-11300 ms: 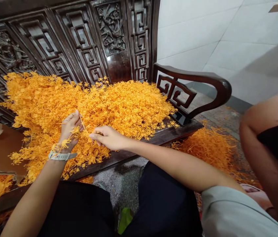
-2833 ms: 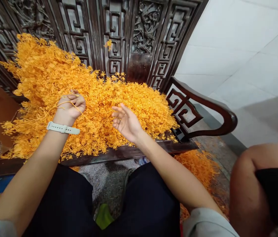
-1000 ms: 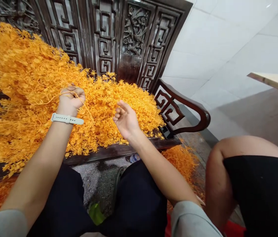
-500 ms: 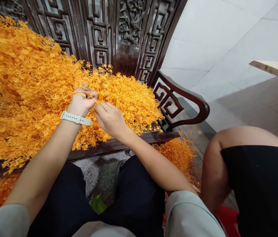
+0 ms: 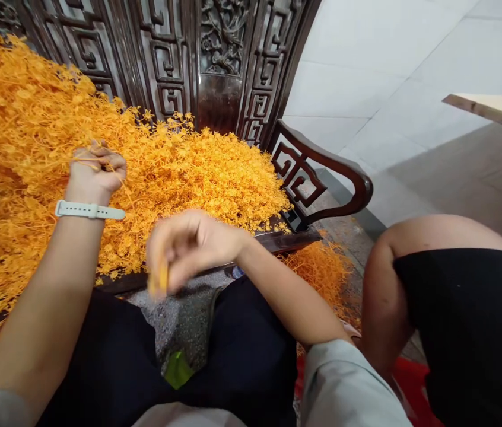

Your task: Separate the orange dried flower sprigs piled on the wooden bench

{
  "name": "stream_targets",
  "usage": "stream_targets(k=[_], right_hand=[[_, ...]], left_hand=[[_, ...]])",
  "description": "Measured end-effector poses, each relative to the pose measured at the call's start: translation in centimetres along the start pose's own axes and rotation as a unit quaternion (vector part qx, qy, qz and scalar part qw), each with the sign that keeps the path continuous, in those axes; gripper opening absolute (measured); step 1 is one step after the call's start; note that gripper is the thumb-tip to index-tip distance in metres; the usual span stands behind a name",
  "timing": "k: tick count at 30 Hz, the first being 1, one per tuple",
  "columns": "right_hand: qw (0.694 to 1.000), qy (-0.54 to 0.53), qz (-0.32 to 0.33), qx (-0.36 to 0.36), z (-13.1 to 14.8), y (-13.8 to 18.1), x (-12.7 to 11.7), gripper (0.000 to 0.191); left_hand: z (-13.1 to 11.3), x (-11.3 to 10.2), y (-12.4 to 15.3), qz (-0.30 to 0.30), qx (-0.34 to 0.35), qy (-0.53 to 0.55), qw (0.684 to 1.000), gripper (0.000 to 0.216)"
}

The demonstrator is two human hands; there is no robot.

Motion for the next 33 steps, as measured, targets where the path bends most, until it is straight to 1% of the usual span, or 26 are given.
stream_targets(k=[1, 2, 3, 4, 5, 6, 7, 8, 9, 11, 12, 14, 16, 18, 20, 23, 25, 26, 27, 29, 30, 31, 32, 33], right_hand=[[0.986, -0.024, -0.159, -0.044, 0.4, 0.5, -1.7, 0.033], [0.947, -0.032, -0.31, -0.074, 0.5, 1.1, -3.3, 0.038], [0.904, -0.031, -0.421, -0.076, 0.4, 1.7, -4.5, 0.04], [0.873, -0.024, -0.486, -0.048, -0.1, 2.0, -5.4, 0.042], [0.857, -0.013, -0.516, -0.006, -0.8, 2.2, -6.0, 0.043], [0.853, 0.008, -0.52, 0.043, -1.7, 2.2, -6.3, 0.046], [0.855, 0.044, -0.51, 0.086, -2.6, 2.0, -6.5, 0.05], [0.858, 0.091, -0.492, 0.119, -3.7, 1.9, -6.6, 0.054], [0.859, 0.141, -0.474, 0.135, -4.7, 1.7, -6.6, 0.056], [0.859, 0.199, -0.453, 0.131, -6.4, 1.5, -6.7, 0.055], [0.861, 0.197, -0.452, 0.127, -7.0, 1.6, -6.9, 0.051], [0.864, 0.16, -0.46, 0.13, -7.7, 2.0, -7.5, 0.041], [0.863, 0.147, -0.466, 0.131, -7.6, 2.5, -8.1, 0.034], [0.862, 0.164, -0.466, 0.113, -7.3, 3.0, -8.5, 0.034], [0.867, 0.181, -0.457, 0.086, -7.1, 3.3, -8.5, 0.042], [0.885, 0.2, -0.417, 0.05, -7.2, 3.1, -8.4, 0.043], [0.903, 0.227, -0.363, 0.038, -6.6, 2.8, -8.1, 0.042], [0.912, 0.25, -0.322, 0.035, -5.9, 2.6, -7.8, 0.04], [0.918, 0.279, -0.281, 0.032, -4.7, 2.6, -7.3, 0.037], [0.913, 0.34, -0.226, 0.015, -1.7, 3.4, -5.6, 0.032], [0.905, 0.365, -0.219, 0.006, 0.0, 4.3, -4.4, 0.031], [0.896, 0.381, -0.228, 0.003, 1.5, 5.7, -3.2, 0.031], [0.889, 0.382, -0.253, 0.008, 2.7, 7.6, -1.8, 0.033], [0.883, 0.37, -0.287, 0.026, 3.4, 10.0, -0.4, 0.035]], left_hand=[[0.3, 0.0, 0.3, -0.01, -0.006, -0.011, 1.0, 0.038], [0.8, 0.1, 0.6, -0.012, -0.018, -0.037, 0.999, 0.038], [1.5, 0.2, 0.8, -0.012, -0.029, -0.065, 0.997, 0.037], [2.3, 0.3, 1.0, -0.012, -0.039, -0.093, 0.995, 0.037], [3.2, 0.3, 1.2, -0.009, -0.047, -0.117, 0.992, 0.036], [4.3, 0.3, 1.5, -0.001, -0.054, -0.136, 0.989, 0.035], [5.4, 0.3, 1.7, 0.013, -0.06, -0.153, 0.986, 0.033], [6.5, 0.3, 2.0, 0.027, -0.061, -0.17, 0.983, 0.031], [7.6, 0.2, 2.3, 0.041, -0.056, -0.19, 0.979, 0.029], [9.2, 0.1, 3.0, 0.073, -0.027, -0.234, 0.969, 0.03], [9.8, 0.0, 3.3, 0.09, -0.009, -0.256, 0.962, 0.032], [10.2, -0.1, 3.9, 0.132, 0.014, -0.289, 0.948, 0.034], [10.0, -0.1, 4.1, 0.171, 0.013, -0.307, 0.936, 0.032], [9.8, -0.3, 4.0, 0.181, 0.002, -0.327, 0.928, 0.036], [10.0, -0.7, 3.8, 0.172, -0.006, -0.357, 0.918, 0.043], [10.8, -1.0, 4.2, 0.171, -0.021, -0.394, 0.903, 0.05], [10.9, -1.0, 5.0, 0.206, -0.045, -0.414, 0.886, 0.053], [10.6, -0.9, 5.5, 0.234, -0.062, -0.431, 0.869, 0.056], [10.0, -0.8, 6.1, 0.269, -0.081, -0.453, 0.846, 0.06], [8.1, -0.6, 7.1, 0.34, -0.109, -0.499, 0.79, 0.075], [6.9, -0.5, 7.4, 0.371, -0.113, -0.504, 0.772, 0.082], [5.6, -0.4, 7.7, 0.395, -0.109, -0.511, 0.756, 0.087], [4.3, -0.5, 7.8, 0.412, -0.104, -0.514, 0.745, 0.091], [3.1, -0.6, 7.8, 0.416, -0.101, -0.515, 0.742, 0.091]])
Point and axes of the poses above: each hand's wrist, its own y-axis away from the middle knuckle, its own x-axis out of the palm, z = x × y, the point moved 2 cm from there along -y, towards the middle knuckle, and after that the axes turned 1 degree about x, right-handed, at the moved point
